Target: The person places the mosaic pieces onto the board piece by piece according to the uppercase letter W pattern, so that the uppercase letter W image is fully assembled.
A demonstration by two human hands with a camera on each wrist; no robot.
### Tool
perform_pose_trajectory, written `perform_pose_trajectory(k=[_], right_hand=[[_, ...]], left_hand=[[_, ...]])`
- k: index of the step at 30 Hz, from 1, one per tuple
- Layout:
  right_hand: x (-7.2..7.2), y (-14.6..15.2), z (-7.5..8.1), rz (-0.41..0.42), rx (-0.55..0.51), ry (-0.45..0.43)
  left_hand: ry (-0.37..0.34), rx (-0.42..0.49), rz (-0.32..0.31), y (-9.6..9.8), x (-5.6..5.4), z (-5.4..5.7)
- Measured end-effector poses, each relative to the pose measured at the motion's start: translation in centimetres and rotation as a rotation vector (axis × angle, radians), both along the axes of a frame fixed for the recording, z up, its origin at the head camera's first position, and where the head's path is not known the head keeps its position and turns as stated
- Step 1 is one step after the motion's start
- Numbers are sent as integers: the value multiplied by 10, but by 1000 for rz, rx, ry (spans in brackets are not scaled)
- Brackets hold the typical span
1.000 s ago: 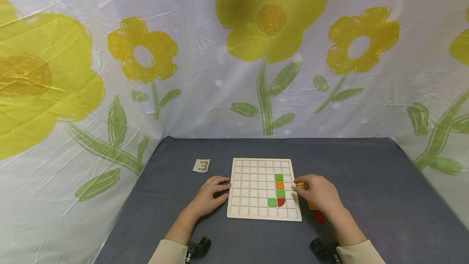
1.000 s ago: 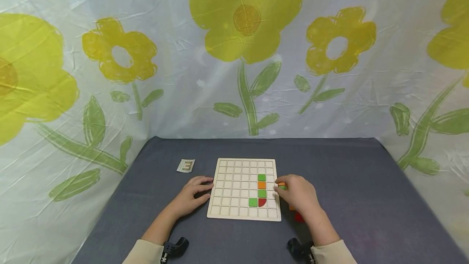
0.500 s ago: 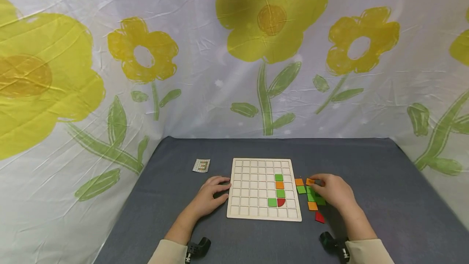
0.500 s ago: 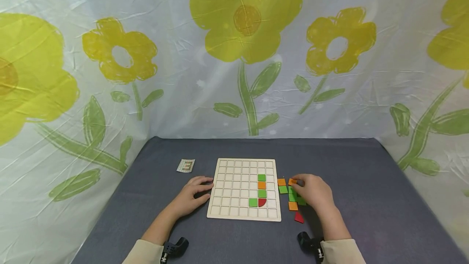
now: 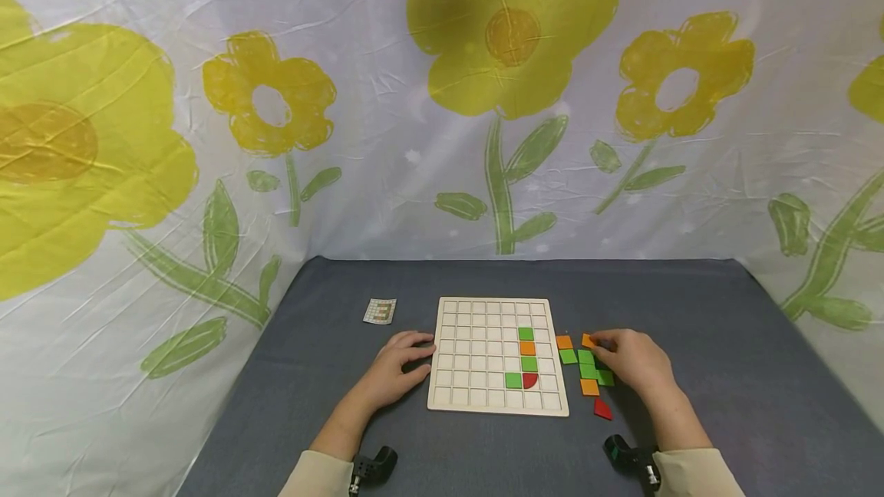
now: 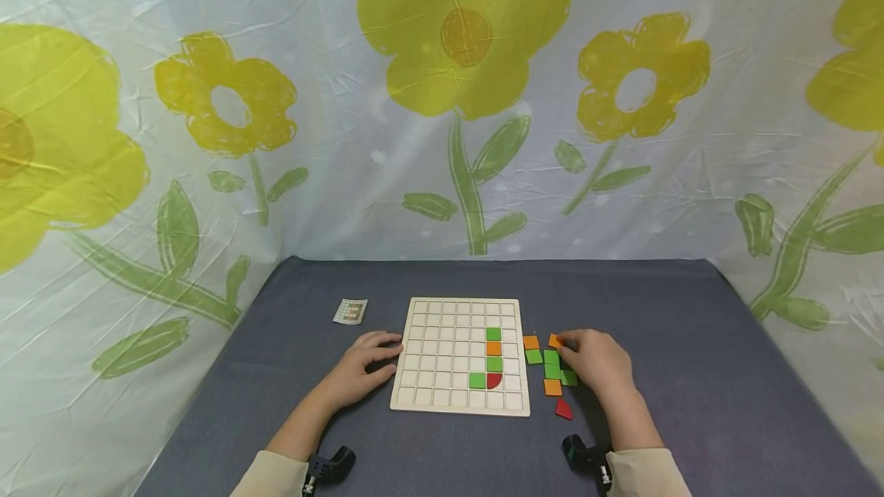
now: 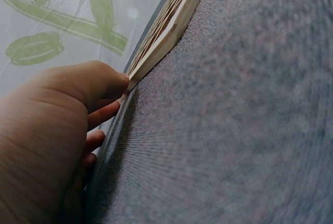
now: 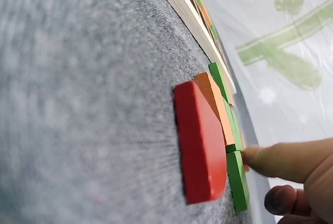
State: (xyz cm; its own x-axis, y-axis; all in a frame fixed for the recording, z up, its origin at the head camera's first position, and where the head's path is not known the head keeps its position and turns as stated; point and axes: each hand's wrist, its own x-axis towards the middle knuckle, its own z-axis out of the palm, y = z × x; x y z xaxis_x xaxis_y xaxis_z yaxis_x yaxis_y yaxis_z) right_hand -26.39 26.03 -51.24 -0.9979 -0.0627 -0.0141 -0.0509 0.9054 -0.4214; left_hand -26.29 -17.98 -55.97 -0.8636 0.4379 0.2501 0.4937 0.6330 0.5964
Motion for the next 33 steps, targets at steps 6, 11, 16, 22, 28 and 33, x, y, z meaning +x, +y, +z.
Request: perform_pose_trajectory(k=[6,11,16,22,28,33], right_hand=[[-1,4,-4,-44,4,17],[-3,6,-6,-53,7,9],[-4,7,-8,-45,-9,10],[0,8,-2,-42,-23,34],[4,5,11,-57,-62,43],[9,-3,22,-40,-84,79]], left_hand=[[-1,-4,5,0,0,0],[-1,-4,11,1,0,1],[-2,-10,16,1,0,0],[-1,-8,12,0,0,0],[-1,-7,14,0,0,0],[2,-6,7,0,-1,0]])
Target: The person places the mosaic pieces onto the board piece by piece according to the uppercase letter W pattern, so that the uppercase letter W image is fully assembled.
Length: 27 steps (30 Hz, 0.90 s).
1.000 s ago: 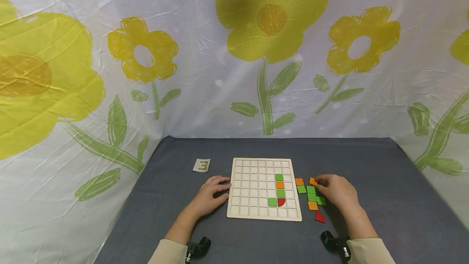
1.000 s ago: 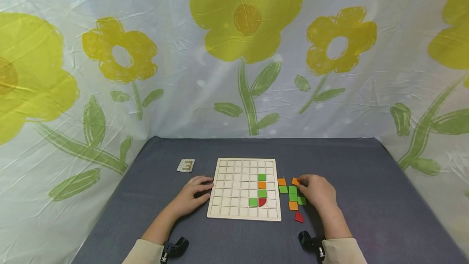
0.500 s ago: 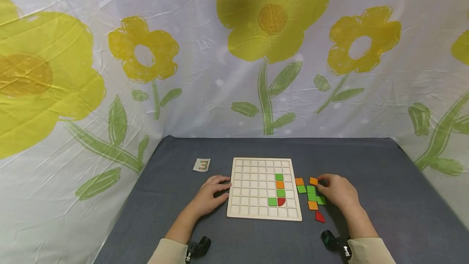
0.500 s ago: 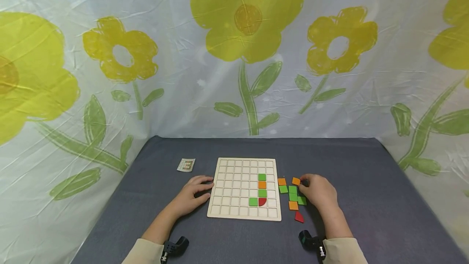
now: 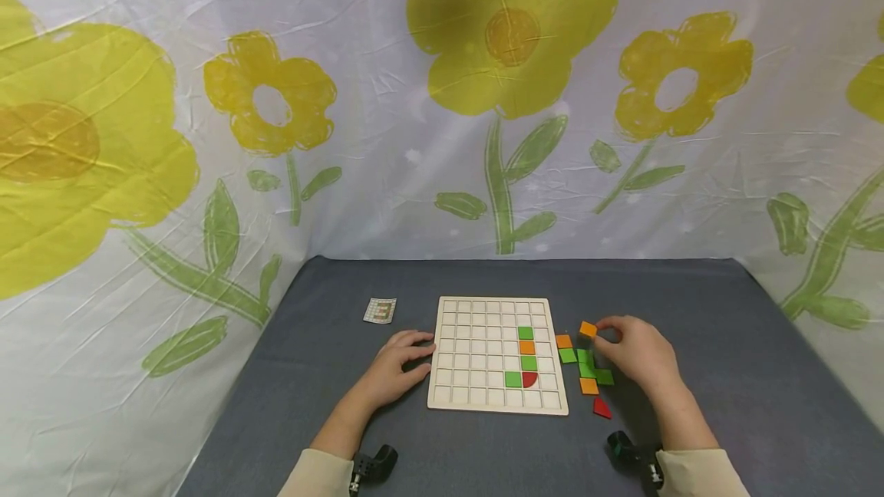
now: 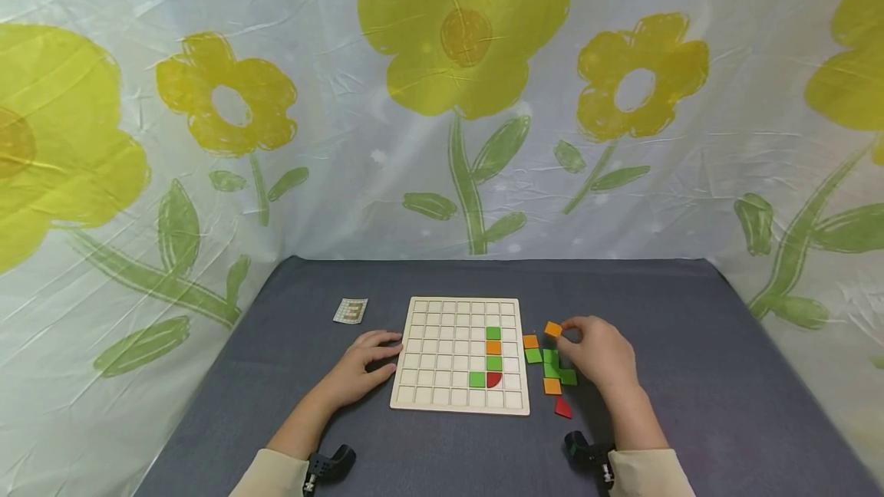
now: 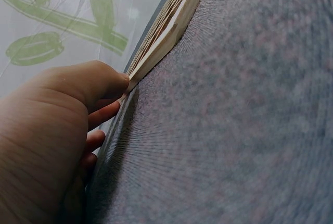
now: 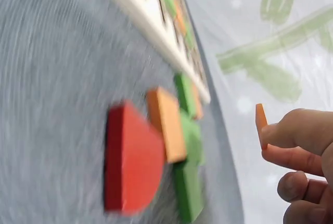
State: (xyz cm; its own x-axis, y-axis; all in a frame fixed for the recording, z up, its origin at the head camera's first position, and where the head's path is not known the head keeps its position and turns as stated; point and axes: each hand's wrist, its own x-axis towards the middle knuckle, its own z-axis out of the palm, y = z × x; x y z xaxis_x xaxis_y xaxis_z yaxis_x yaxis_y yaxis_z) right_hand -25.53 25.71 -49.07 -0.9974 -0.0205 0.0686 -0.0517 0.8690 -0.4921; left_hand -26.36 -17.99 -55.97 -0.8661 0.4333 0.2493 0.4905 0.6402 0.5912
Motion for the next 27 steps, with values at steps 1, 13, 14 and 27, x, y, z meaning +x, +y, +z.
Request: perform_pose_trajectory(k=[1,13,14,27], right_hand=[[1,-3,2,7,-3,9],[14,-51,15,108,1,118],[16,-54,16,116,-1,124],[31,-93,13,232,12,172]], left_hand=[[2,0,-1,0,0,0],[24,-3,-3,-1,0,-2],[20,-2,-4,-1,0,-2],[14,8,-18,-1,0,0]])
